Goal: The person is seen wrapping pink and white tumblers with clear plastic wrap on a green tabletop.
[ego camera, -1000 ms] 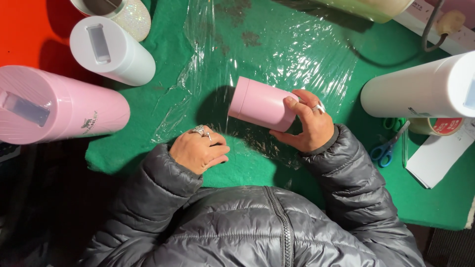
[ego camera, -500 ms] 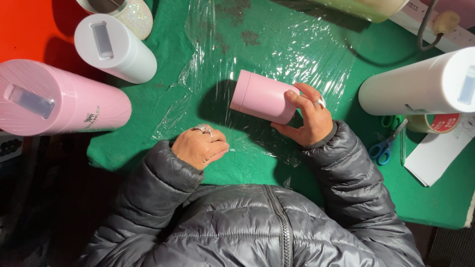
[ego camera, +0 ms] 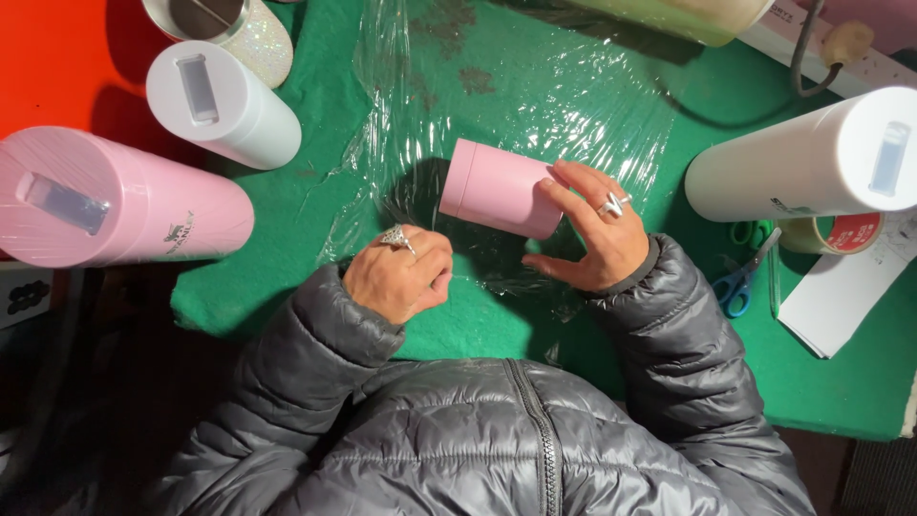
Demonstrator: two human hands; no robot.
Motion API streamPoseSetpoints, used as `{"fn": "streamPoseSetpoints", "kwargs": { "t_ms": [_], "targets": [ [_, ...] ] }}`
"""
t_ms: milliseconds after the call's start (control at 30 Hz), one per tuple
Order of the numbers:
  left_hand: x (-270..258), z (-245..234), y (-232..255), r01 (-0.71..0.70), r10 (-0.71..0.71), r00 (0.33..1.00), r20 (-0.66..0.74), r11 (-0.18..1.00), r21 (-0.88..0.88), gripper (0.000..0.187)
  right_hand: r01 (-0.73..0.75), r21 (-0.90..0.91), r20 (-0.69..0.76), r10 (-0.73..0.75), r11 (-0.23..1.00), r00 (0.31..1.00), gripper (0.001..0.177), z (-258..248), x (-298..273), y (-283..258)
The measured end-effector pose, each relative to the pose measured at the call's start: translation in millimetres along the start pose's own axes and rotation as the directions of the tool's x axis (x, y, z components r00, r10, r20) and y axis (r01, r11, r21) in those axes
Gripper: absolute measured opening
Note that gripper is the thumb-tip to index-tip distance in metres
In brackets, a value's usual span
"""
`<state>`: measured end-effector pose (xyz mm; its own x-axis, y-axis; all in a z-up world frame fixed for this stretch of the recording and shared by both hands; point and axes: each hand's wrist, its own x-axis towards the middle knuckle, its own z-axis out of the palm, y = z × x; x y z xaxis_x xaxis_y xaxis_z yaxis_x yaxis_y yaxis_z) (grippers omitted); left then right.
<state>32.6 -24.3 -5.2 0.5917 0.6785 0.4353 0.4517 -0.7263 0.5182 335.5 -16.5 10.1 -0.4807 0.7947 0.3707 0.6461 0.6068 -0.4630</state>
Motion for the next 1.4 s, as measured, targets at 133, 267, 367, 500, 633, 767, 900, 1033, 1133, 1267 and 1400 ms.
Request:
{"fn": "streamPoseSetpoints", "kwargs": {
  "t_ms": [133,267,367,500,633,767,900,1033,1133,1267,1400],
  "targets": [
    [17,-5,2,-0.029,0.03,0.999,-0.037,0.999,0.033,0.023,0.068,-0.032,0.02,-0.068,0.997,0.997,0.085,-4,3,-3],
    [37,-8,-3,-0.143,0.153,0.984,-0.096,0.985,0.099,0.022,0.19,-0.014,0.038,-0.19,0.982,0.981,0.084,-6,6,-7],
    [53,-8,-8,-0.171,0.181,0.978,-0.105,0.98,0.1,0.02,0.229,-0.009,0.022,-0.229,0.973,0.973,0.085,-4,7,-11],
    [67,4,-19,-0.191,0.203,0.972,-0.12,0.977,0.097,0.02,0.183,-0.043,0.026,-0.182,0.982,0.983,0.076,-1,5,-15],
    [69,18,-31,-0.163,0.175,0.976,-0.13,0.982,0.097,0.024,0.14,-0.051,-0.009,-0.14,0.989,0.99,0.072,15,-4,-15],
    [72,22,-35,-0.139,0.152,0.979,-0.139,0.986,0.097,0.023,0.091,-0.203,-0.04,-0.101,0.975,0.994,0.06,30,-16,-21],
    [74,30,-39,-0.109,0.125,0.975,-0.181,0.989,0.097,0.022,0.053,-0.388,-0.023,-0.068,0.92,0.997,0.05,38,-24,-25],
    [77,35,-40,-0.109,0.128,0.971,-0.201,0.988,0.106,0.023,0.005,-0.458,-0.072,-0.042,0.889,0.997,0.045,38,-29,-32],
    [78,39,-43,-0.101,0.125,0.966,-0.225,0.988,0.118,0.021,-0.072,-0.472,-0.086,0.035,0.879,0.996,0.04,36,-34,-38],
    [78,41,-46,-0.117,0.147,0.962,-0.232,0.983,0.14,0.021,-0.137,-0.491,-0.114,0.093,0.861,0.989,0.026,34,-41,-40],
    [77,44,-50,-0.162,0.186,0.949,-0.253,0.98,0.114,0.024,-0.185,-0.353,-0.16,0.135,0.917,0.978,0.017,21,-40,-36]
  ]
}}
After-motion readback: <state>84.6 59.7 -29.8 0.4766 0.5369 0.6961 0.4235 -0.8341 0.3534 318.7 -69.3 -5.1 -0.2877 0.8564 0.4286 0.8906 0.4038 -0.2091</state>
